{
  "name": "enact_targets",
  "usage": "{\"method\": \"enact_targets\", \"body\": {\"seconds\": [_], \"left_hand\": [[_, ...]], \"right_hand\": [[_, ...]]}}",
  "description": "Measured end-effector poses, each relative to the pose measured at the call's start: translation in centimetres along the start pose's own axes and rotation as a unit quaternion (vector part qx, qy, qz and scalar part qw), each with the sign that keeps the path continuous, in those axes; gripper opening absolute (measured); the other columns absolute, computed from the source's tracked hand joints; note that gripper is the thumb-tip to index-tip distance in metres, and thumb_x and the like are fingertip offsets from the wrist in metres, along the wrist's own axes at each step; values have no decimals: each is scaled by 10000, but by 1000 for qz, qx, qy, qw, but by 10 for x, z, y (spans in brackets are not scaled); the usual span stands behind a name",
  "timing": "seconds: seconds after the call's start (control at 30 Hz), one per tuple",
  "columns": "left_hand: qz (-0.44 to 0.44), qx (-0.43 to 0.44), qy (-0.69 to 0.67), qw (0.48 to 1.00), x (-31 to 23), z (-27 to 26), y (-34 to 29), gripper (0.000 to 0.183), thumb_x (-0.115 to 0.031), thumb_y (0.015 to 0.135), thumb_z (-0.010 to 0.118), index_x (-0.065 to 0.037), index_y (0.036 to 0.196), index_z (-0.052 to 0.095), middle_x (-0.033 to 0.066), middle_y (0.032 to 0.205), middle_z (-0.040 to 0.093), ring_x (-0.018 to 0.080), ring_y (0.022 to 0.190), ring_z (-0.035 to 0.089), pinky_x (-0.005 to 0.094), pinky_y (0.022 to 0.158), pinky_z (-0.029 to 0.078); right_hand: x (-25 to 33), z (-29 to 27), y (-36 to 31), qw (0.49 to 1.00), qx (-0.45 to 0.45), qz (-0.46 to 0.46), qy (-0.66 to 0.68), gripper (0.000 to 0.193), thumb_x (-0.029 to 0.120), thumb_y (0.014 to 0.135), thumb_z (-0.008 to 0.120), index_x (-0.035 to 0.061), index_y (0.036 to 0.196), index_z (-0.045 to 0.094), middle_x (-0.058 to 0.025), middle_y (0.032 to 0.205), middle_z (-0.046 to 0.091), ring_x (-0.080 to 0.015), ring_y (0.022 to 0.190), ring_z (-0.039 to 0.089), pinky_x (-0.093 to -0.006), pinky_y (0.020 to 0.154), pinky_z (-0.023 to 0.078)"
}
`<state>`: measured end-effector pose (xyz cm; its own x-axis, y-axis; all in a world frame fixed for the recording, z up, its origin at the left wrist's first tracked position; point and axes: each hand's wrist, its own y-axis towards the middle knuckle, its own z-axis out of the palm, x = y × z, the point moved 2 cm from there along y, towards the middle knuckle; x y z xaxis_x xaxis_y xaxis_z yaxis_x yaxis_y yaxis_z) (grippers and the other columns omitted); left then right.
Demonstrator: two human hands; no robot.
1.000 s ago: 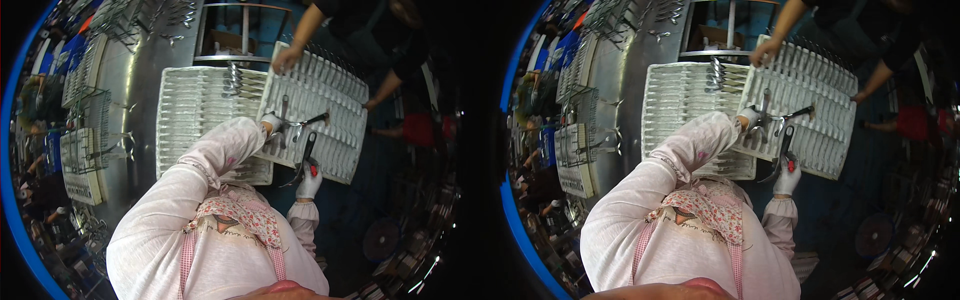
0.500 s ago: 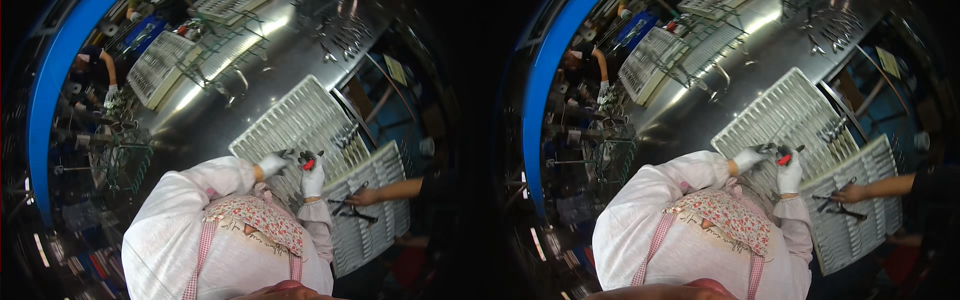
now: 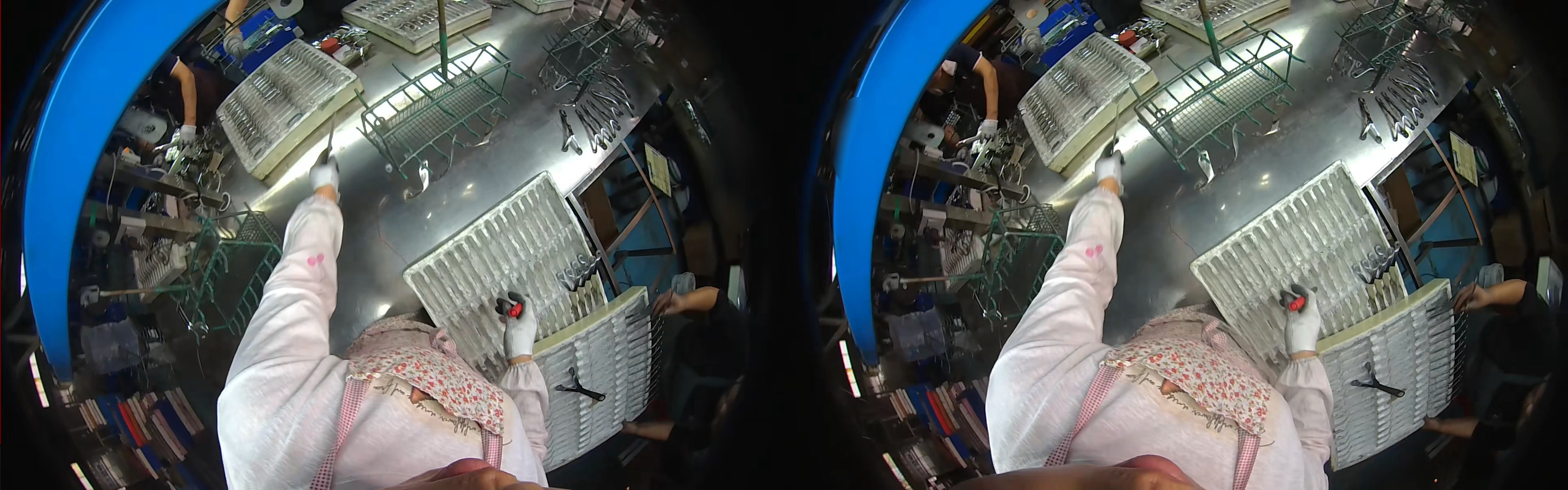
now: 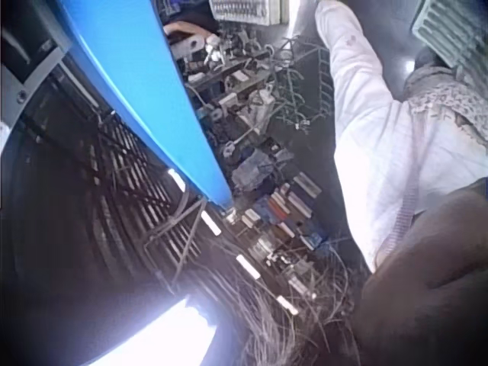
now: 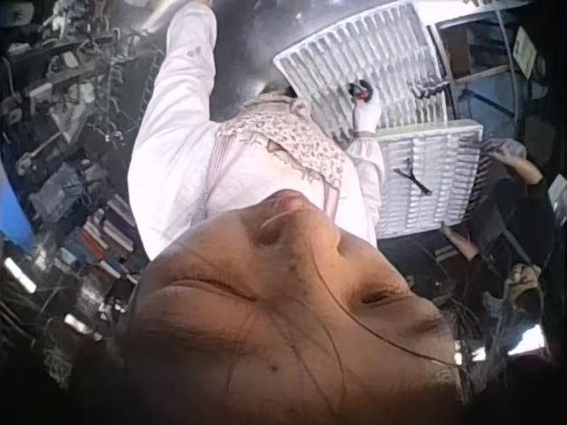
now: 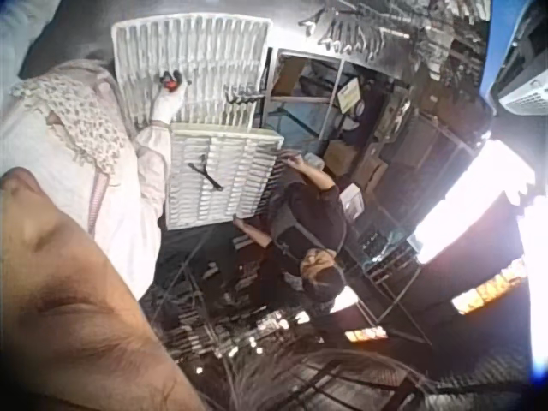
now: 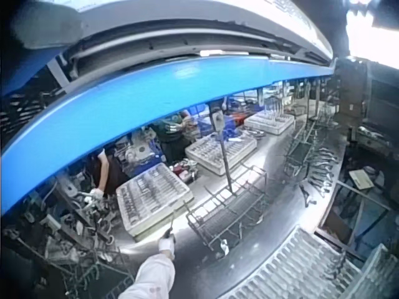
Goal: The person marks points on metal brackets with a red marker, then organizes the marked brackets into trays.
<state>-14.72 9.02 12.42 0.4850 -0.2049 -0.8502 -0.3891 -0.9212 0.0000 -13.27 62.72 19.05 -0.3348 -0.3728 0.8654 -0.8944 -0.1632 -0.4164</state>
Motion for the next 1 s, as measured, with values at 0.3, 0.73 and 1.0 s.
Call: {"method": "enact_targets", "body": {"seconds": [0.3,0.73,1.0], "left_hand": [[294,275,-6,915,-89,105,75,290,-145,857,570,-73,1133,623,126,1006,666,207,909,624,311,801,462],[-26,205,-85,975,-57,121,21,398,-254,898,469,-53,1236,535,65,1243,538,211,1113,499,337,923,408],[-241,36,-52,968,-27,94,-85,500,-401,919,438,-67,1287,487,51,1351,463,234,1234,424,387,972,376]], "right_hand": [[-20,-6,-26,992,-96,84,12,256,-18,866,527,41,1116,537,-97,934,672,-155,813,650,-247,666,480],[-83,-67,38,928,-262,24,-265,254,283,814,641,178,1044,613,-173,881,658,-360,821,632,-427,698,492],[-131,-158,177,849,-337,121,-388,221,220,811,554,178,1026,577,-162,811,653,-360,777,638,-480,673,481]]}}
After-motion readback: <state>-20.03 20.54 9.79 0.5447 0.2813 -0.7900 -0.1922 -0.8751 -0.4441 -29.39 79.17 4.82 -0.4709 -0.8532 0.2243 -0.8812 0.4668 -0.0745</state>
